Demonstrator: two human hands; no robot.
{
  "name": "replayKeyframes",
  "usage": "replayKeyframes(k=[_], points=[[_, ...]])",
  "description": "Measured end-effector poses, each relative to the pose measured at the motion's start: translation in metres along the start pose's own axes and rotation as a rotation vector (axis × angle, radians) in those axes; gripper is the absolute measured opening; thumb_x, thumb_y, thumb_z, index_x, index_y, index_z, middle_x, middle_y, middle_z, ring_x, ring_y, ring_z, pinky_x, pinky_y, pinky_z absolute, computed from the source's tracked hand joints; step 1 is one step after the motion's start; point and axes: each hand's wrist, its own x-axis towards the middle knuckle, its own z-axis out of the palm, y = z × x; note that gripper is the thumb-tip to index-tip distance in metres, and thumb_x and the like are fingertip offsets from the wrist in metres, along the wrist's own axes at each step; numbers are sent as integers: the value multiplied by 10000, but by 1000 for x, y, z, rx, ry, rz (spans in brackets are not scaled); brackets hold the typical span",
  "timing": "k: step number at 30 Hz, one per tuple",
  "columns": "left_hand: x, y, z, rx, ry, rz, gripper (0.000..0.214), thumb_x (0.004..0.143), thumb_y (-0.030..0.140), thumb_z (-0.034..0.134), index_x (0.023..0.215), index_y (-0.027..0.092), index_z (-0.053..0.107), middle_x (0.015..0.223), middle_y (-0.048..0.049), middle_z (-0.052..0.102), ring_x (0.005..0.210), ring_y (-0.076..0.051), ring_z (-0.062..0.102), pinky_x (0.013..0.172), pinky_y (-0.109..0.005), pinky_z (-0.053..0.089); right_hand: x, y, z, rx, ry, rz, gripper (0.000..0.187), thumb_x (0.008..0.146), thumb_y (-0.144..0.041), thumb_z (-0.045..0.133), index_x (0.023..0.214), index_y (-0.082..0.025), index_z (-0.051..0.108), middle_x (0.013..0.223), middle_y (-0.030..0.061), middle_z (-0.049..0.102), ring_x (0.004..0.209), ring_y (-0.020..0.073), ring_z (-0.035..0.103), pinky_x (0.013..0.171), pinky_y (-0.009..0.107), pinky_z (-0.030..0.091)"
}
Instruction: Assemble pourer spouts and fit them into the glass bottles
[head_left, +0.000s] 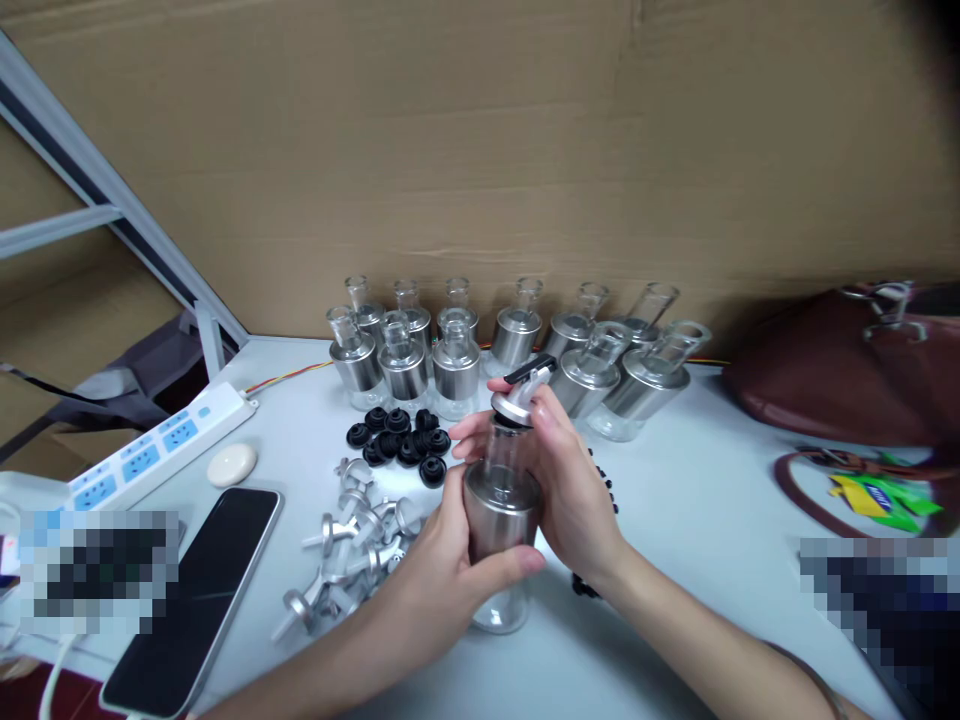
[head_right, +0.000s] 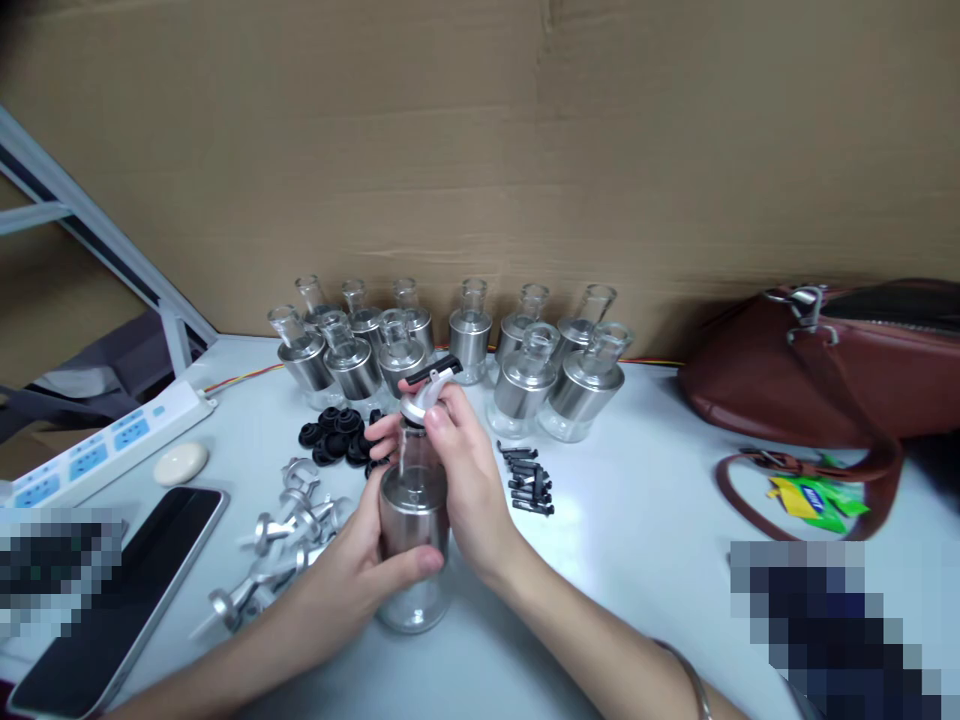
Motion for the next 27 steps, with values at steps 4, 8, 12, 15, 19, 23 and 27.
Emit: replayKeyframes(k=[4, 8, 12, 15, 19, 23, 27], points=[[1, 1, 1, 18, 12, 24, 705, 860, 313, 678, 1436, 250, 277, 1521, -94, 373, 1439, -257, 293, 1190, -436, 220, -1, 3, 0, -84, -69, -7, 450, 774, -370, 743, 1109, -296, 452, 851, -9, 679, 761, 189, 662, 730, 357, 533], [0, 2, 2, 40, 16, 10, 691, 868, 289, 655, 1452, 238, 289, 1502, -103, 411, 1438, -255, 314, 1205, -442, 211, 0, 2, 2, -94, -54, 25, 481, 758, -243, 756, 1085, -302, 408, 772, -46, 657, 685, 151, 638, 665, 311, 524], [-1, 0, 2, 135, 31, 23, 753, 847, 305, 671, 1482, 219, 274, 1526, -128, 373, 1462, -292, 263, 1207, -474, 203, -1, 0, 4, -63, -15, 63, 430, 767, -280, 748, 1033, -286, 409, 704, -77, 614, 617, 136, 639, 627, 299, 543], [-1, -1, 3, 155, 26, 31, 759, 842, 308, 669, 1491, 225, 283, 1536, -130, 364, 1456, -318, 275, 1191, -503, 237, -2, -1, 4, -72, 9, 79, 397, 773, -314, 746, 987, -277, 414, 672, -87, 595, 602, 135, 651, 602, 284, 551], [-1, 1, 3, 128, 48, 42, 811, 821, 297, 687, 1509, 241, 261, 1517, -128, 398, 1422, -349, 330, 1169, -535, 273, -3, -2, 2, -102, -25, 65, 358, 798, -337, 728, 940, -271, 406, 651, -83, 603, 599, 136, 650, 596, 278, 544], [-1, 4, 3, 132, 38, 31, 811, 816, 291, 692, 1506, 248, 266, 1511, -117, 405, 1414, -346, 343, 1172, -516, 273, -4, -1, 1, -117, -26, 25, 339, 806, -325, 725, 915, -264, 410, 642, -77, 618, 592, 135, 649, 603, 280, 540], [0, 3, -1, 138, 25, -9, 752, 843, 350, 678, 1475, 211, 295, 1498, -126, 414, 1426, -330, 321, 1166, -497, 281, -2, 4, 0, 8, -6, 1, 317, 820, -428, 686, 950, -262, 449, 652, -61, 645, 623, 156, 666, 648, 304, 540]])
